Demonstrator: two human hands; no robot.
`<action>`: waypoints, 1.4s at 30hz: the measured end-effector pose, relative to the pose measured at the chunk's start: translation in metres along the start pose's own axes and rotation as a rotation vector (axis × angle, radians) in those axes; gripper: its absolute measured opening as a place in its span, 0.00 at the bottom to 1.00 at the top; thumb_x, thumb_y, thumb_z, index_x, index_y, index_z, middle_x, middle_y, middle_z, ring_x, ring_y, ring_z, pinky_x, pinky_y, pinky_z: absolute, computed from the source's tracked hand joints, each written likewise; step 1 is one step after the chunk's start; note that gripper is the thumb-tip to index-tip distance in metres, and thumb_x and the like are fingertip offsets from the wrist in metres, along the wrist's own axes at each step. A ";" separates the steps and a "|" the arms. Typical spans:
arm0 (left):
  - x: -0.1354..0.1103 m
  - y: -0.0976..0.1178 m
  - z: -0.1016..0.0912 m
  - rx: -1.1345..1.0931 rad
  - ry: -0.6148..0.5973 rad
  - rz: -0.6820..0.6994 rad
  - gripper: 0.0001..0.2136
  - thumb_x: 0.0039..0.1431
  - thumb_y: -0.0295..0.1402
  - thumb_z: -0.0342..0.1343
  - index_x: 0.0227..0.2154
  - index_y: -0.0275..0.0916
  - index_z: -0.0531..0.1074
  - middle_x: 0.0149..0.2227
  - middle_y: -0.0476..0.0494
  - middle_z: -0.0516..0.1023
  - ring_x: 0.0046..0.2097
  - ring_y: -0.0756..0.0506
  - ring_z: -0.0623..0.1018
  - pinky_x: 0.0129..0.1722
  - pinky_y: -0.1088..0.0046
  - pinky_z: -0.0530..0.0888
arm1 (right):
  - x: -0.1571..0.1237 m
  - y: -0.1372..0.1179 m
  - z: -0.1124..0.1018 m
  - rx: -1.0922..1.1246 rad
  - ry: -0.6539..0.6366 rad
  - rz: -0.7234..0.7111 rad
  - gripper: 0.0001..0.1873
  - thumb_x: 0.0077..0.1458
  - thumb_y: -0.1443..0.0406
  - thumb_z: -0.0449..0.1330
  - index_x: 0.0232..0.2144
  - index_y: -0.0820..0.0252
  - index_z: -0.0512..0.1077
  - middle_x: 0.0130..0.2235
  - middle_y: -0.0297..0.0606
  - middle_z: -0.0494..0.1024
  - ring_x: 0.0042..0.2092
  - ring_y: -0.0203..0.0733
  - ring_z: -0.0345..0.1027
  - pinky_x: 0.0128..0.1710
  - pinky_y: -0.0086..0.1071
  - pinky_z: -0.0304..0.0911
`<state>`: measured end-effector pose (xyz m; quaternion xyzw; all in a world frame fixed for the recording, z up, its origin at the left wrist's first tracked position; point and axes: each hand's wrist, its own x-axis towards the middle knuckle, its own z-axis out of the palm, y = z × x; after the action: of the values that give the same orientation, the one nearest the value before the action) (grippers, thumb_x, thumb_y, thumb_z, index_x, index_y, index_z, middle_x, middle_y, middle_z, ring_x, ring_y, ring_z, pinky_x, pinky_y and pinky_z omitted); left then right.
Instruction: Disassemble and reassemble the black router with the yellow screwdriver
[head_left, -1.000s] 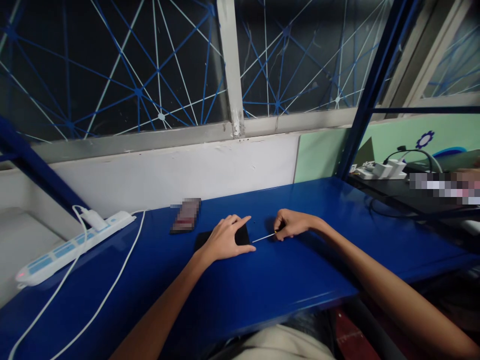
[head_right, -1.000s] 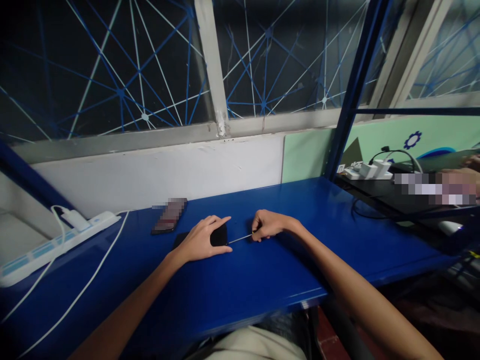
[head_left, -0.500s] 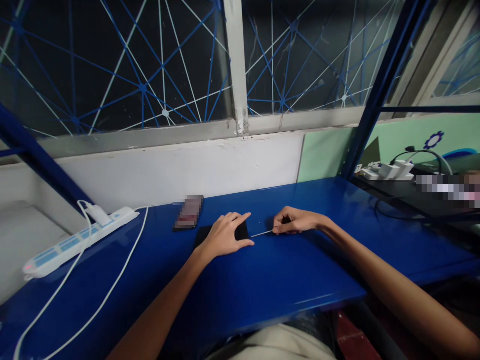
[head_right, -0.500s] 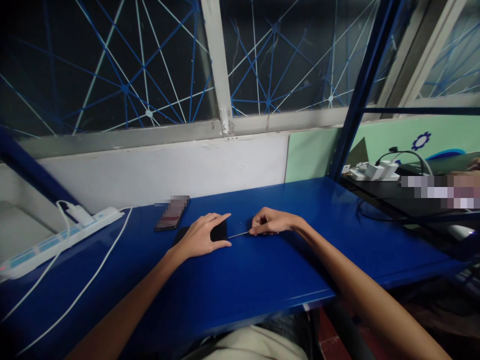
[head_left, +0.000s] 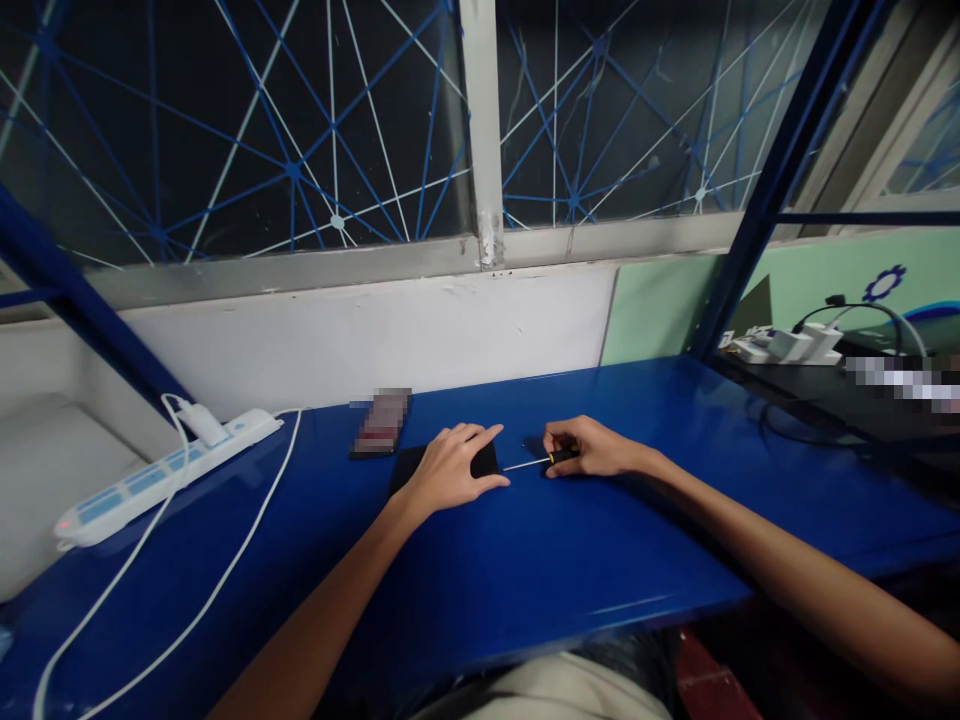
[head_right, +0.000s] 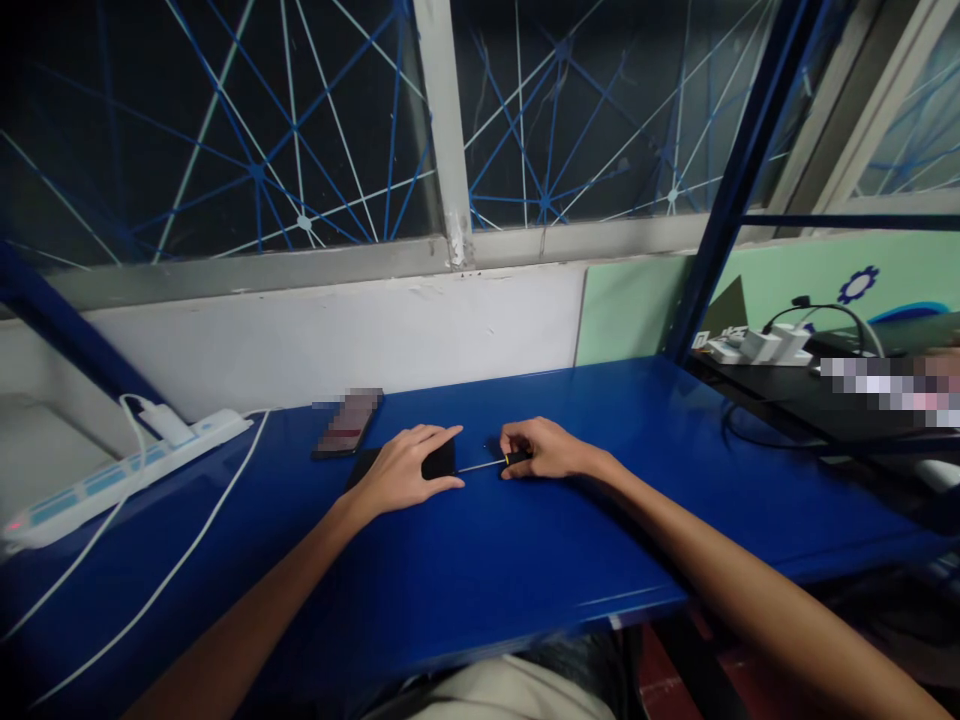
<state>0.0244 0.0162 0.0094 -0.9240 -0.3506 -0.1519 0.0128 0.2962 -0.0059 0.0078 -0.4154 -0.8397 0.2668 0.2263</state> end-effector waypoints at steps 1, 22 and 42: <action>0.000 0.000 0.000 0.003 -0.001 -0.003 0.34 0.55 0.54 0.56 0.61 0.43 0.60 0.55 0.37 0.71 0.55 0.35 0.70 0.52 0.54 0.68 | 0.000 -0.001 0.001 -0.030 0.009 -0.005 0.16 0.47 0.57 0.67 0.29 0.60 0.67 0.23 0.27 0.65 0.25 0.32 0.55 0.25 0.26 0.48; -0.001 -0.002 0.003 -0.002 0.033 0.033 0.32 0.56 0.54 0.55 0.60 0.44 0.62 0.53 0.38 0.71 0.52 0.36 0.71 0.51 0.55 0.67 | 0.007 0.000 -0.006 0.168 -0.232 0.118 0.19 0.48 0.54 0.65 0.34 0.60 0.65 0.22 0.27 0.67 0.20 0.30 0.56 0.20 0.25 0.49; 0.000 -0.001 0.001 -0.015 0.022 0.014 0.32 0.56 0.54 0.54 0.61 0.46 0.59 0.55 0.39 0.71 0.54 0.37 0.71 0.51 0.57 0.67 | -0.005 0.000 -0.003 -0.122 -0.008 0.009 0.17 0.50 0.52 0.63 0.29 0.60 0.67 0.23 0.28 0.65 0.24 0.32 0.54 0.25 0.27 0.47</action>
<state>0.0238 0.0171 0.0086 -0.9248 -0.3428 -0.1647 0.0108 0.3001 -0.0094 0.0093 -0.4311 -0.8534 0.2176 0.1960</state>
